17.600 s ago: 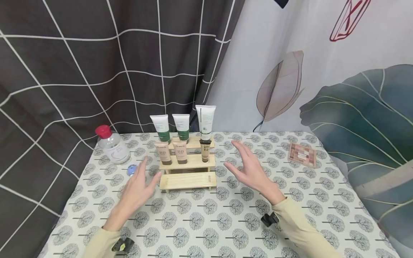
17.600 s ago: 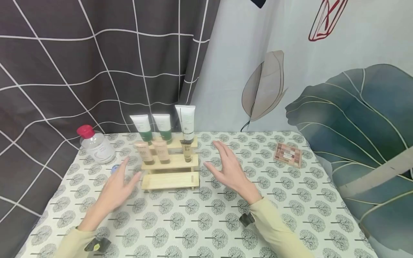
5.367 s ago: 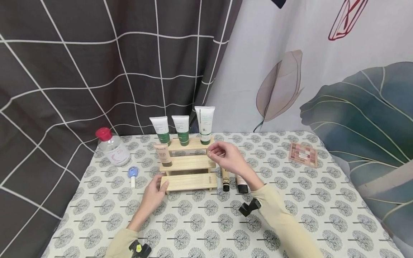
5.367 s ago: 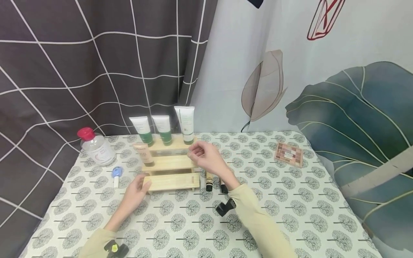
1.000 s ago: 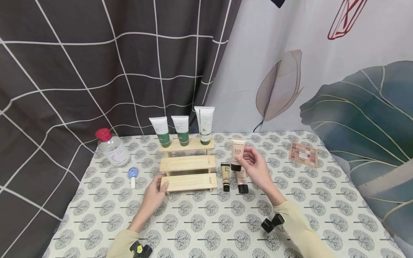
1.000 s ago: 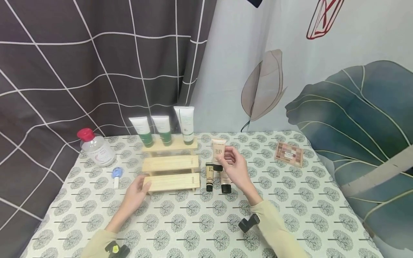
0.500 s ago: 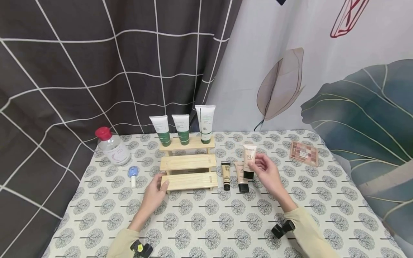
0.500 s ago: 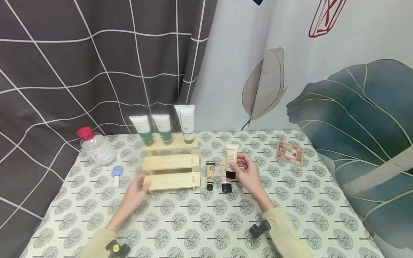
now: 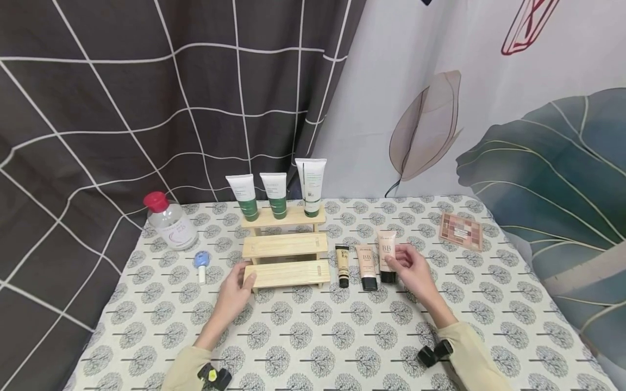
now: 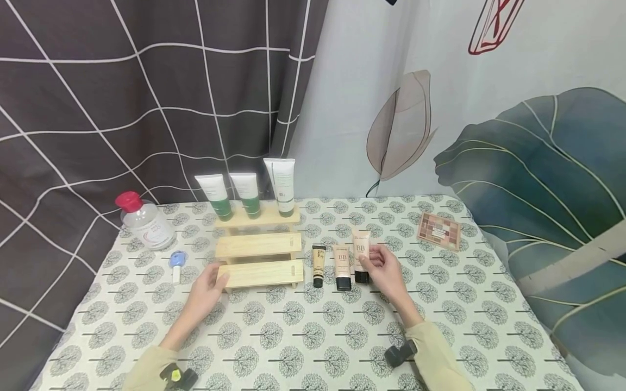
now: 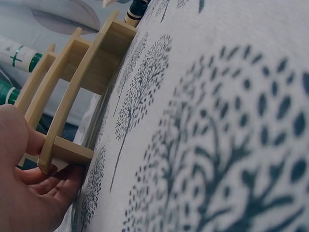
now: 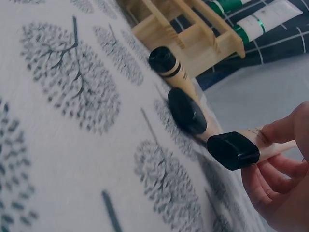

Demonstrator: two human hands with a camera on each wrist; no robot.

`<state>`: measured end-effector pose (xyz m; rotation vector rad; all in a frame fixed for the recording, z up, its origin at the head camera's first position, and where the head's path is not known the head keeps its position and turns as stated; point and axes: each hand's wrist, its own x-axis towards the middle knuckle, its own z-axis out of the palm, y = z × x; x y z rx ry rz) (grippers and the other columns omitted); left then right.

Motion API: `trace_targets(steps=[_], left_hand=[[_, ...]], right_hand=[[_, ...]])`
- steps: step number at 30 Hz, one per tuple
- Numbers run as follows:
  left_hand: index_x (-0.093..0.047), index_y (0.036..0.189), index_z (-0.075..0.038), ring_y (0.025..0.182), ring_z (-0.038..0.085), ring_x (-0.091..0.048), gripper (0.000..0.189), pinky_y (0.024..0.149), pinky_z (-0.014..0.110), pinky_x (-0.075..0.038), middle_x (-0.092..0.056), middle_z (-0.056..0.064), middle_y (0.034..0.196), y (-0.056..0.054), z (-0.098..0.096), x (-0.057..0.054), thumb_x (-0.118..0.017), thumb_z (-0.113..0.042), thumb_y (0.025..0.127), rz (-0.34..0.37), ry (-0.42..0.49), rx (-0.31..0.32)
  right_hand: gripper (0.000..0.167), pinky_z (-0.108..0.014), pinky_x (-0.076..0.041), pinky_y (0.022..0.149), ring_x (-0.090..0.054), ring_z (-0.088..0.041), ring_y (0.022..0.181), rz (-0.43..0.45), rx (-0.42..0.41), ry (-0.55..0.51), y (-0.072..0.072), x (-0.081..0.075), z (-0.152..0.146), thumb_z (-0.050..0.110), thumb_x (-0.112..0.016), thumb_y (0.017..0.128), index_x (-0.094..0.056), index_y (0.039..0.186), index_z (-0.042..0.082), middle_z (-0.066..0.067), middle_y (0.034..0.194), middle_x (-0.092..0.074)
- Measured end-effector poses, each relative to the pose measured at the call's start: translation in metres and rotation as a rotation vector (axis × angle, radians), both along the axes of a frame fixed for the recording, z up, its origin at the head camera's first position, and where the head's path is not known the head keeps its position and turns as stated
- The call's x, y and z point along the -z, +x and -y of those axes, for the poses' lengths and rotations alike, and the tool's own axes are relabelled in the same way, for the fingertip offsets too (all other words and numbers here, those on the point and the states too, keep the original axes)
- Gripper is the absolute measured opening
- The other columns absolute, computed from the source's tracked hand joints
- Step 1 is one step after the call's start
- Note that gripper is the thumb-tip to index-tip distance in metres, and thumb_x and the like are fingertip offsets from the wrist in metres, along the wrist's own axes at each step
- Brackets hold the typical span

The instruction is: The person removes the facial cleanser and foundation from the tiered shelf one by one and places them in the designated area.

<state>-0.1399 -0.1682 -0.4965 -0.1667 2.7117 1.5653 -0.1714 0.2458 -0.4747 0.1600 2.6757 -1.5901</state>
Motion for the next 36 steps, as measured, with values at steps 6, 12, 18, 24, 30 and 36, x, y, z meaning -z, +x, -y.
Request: trace_targets(steps=[6,12,18,24,30,36], left_hand=[[-0.045,0.143,0.003,0.126,0.045,-0.059,0.046,0.109,0.057,-0.049,-0.057,0.029,0.138,0.000,0.000,-0.001,-0.054,-0.018,0.103,-0.001,-0.005,-0.001],[-0.044,0.144,0.003,0.126,0.046,-0.059,0.046,0.109,0.057,-0.049,-0.057,0.029,0.138,0.001,0.000,-0.002,-0.053,-0.018,0.104,0.000,-0.009,-0.001],[-0.044,0.144,0.002,0.127,0.046,-0.058,0.046,0.109,0.058,-0.049,-0.056,0.029,0.139,0.001,-0.001,-0.003,-0.053,-0.018,0.104,0.005,-0.010,0.000],[-0.044,0.145,0.002,0.127,0.046,-0.058,0.046,0.110,0.058,-0.048,-0.056,0.029,0.139,0.001,-0.001,-0.002,-0.053,-0.018,0.104,0.012,-0.009,0.003],[-0.044,0.145,0.002,0.127,0.044,-0.058,0.046,0.109,0.057,-0.048,-0.057,0.028,0.139,0.000,0.000,-0.002,-0.052,-0.018,0.104,0.011,-0.007,-0.004],[-0.044,0.145,0.003,0.126,0.045,-0.059,0.047,0.108,0.057,-0.050,-0.057,0.029,0.139,0.000,0.000,-0.001,-0.052,-0.018,0.104,0.006,-0.013,0.000]], right_hand=[[0.047,-0.017,-0.054,0.080,-0.065,-0.008,0.090,0.039,0.008,0.043,-0.001,0.010,-0.007,0.026,-0.068,0.098,-0.053,0.133,-0.001,-0.021,0.116,-0.070],[0.050,-0.022,-0.053,0.080,-0.065,-0.015,0.091,0.058,0.018,0.106,-0.001,0.015,-0.011,0.032,-0.067,0.098,-0.055,0.133,-0.001,-0.019,0.112,-0.071],[0.048,-0.025,-0.052,0.079,-0.066,-0.020,0.089,0.034,0.028,0.206,-0.001,0.018,-0.014,0.035,-0.069,0.096,-0.060,0.124,-0.003,-0.018,0.106,-0.071],[0.044,-0.026,-0.050,0.074,-0.064,-0.017,0.080,-0.016,0.051,0.284,0.000,0.018,-0.014,0.032,-0.070,0.094,-0.065,0.118,-0.004,-0.015,0.097,-0.071],[0.040,-0.026,-0.052,0.075,-0.065,-0.018,0.081,-0.064,0.068,0.306,0.001,0.015,-0.013,0.026,-0.070,0.094,-0.063,0.119,-0.005,-0.017,0.098,-0.070],[0.038,-0.032,-0.055,0.079,-0.068,-0.023,0.083,-0.072,0.068,0.326,0.003,0.016,-0.013,0.024,-0.069,0.094,-0.061,0.118,-0.005,-0.018,0.097,-0.070]])
